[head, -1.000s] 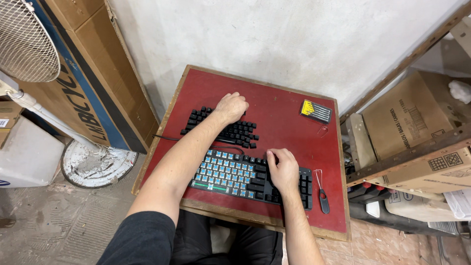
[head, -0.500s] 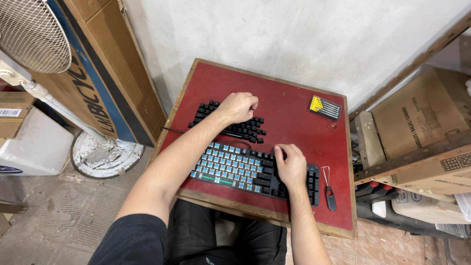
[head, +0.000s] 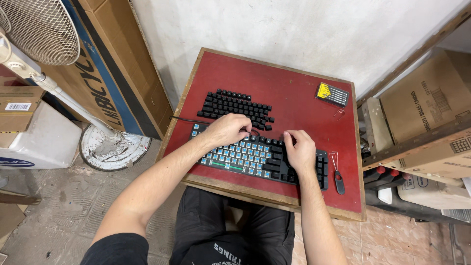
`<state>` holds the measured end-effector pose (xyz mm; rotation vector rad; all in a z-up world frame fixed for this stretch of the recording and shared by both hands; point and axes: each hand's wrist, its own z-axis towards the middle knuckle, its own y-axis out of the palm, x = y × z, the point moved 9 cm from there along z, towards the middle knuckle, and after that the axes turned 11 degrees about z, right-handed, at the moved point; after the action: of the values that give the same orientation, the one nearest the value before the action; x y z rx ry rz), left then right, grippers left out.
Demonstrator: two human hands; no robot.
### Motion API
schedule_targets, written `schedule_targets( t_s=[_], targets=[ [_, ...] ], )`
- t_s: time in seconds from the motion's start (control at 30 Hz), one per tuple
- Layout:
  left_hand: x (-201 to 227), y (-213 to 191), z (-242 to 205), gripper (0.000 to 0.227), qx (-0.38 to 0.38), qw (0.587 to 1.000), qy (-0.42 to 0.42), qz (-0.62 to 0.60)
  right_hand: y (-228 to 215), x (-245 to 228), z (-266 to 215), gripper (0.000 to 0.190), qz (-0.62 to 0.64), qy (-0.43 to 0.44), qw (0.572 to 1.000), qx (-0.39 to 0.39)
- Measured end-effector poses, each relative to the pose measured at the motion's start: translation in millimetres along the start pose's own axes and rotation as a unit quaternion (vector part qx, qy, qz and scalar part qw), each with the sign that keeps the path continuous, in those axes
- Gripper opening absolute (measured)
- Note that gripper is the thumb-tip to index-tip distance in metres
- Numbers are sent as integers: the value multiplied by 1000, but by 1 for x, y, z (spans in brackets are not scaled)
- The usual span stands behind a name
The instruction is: The person assembles a mechanical keyboard by placing black keycaps onto blue switches on a red table. The person picks keycaps from a pile and presses them into place one by one, working across the keyboard layout.
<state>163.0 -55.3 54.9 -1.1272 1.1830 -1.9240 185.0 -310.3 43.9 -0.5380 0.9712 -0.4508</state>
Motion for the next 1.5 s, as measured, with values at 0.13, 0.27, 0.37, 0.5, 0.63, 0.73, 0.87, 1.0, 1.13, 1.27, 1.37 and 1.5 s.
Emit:
schedule_targets(
  t_s=[0.13, 0.27, 0.37, 0.5, 0.63, 0.73, 0.87, 1.0, 1.13, 1.27, 1.37, 1.5],
  targets=[
    [1, 10, -11, 11, -13, 1000, -3, 5, 0, -2, 1, 22, 6, -1, 1000, 4],
    [-3, 20, -10, 11, -2, 1000, -2, 5, 0, 3, 2, 22, 10, -5, 1000, 3],
    [-3, 22, -6, 7, 9, 999, 10, 44, -1, 1, 1, 22, 9, -4, 1000, 6],
    [-7, 27, -8, 4, 27, 996, 39, 82, -1, -1, 1, 22, 13, 3, 1000, 3],
    [0, 9, -15, 7, 53, 987, 61, 139, -2, -2, 0, 22, 12, 1, 1000, 3],
    [-4, 11, -17, 7, 77, 980, 86, 164, -2, -2, 1, 21, 19, 1, 1000, 7],
    [2, 3, -19, 18, 90, 974, 96, 187, -3, -4, 2, 21, 33, 2, 999, 9],
    [2, 6, -19, 19, 94, 972, 98, 190, -3, -5, 0, 22, 30, -1, 1000, 3],
    [0, 11, -18, 21, 99, 974, 104, 174, -2, -2, 1, 22, 26, -2, 1000, 5],
    [6, 6, -18, 22, 103, 974, 113, 168, -1, -2, 1, 22, 24, -3, 1000, 2],
    [5, 12, -17, 19, 100, 973, 114, 174, -3, -2, 1, 21, 25, -3, 1000, 4],
    [6, 14, -14, 17, 100, 972, 112, 182, -2, -3, 0, 22, 24, -2, 1000, 2]
  ],
)
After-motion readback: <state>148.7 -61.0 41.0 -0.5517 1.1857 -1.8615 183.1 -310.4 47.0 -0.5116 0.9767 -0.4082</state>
